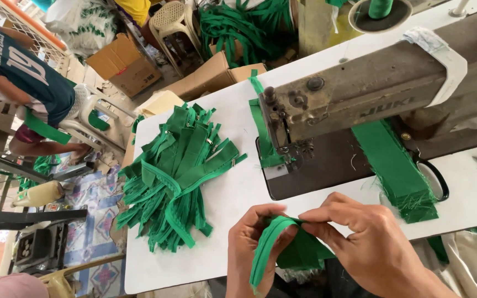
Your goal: Sewing green fabric strips using an industrial sewing machine in a factory setting.
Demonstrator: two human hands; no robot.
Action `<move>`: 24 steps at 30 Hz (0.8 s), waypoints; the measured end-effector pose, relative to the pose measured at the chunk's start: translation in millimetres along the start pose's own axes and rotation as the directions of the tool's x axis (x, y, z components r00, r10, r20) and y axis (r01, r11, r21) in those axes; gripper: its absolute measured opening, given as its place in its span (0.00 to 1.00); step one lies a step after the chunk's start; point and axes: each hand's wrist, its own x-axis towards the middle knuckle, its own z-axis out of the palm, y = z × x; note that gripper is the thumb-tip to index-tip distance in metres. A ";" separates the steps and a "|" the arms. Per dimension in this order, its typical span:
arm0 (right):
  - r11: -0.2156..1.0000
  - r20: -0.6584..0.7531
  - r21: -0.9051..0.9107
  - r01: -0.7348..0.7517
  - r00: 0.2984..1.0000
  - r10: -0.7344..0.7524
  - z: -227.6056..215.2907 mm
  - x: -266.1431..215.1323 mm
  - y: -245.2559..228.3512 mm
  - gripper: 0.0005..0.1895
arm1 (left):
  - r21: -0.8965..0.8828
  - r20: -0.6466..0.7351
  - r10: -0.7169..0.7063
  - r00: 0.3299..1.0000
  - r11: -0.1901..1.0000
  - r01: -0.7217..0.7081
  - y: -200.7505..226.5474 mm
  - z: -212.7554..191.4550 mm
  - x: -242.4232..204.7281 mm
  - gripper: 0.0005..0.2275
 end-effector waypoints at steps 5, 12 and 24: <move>0.994 -0.062 0.020 0.107 0.992 -0.105 4.2 -0.8 1.1 0.08 | 0.159 0.054 0.038 0.998 0.986 -0.046 1.8 2.0 -1.2 0.18; 0.997 0.099 0.074 0.019 0.995 -0.027 2.2 3.8 0.1 0.12 | 0.142 0.150 0.399 0.905 0.897 -0.419 -0.4 -14.2 1.6 0.06; 0.951 0.428 0.101 -0.291 0.876 0.223 22.9 -12.6 28.0 0.16 | 0.014 -0.030 0.412 0.911 0.911 -0.411 -1.2 -24.2 37.5 0.10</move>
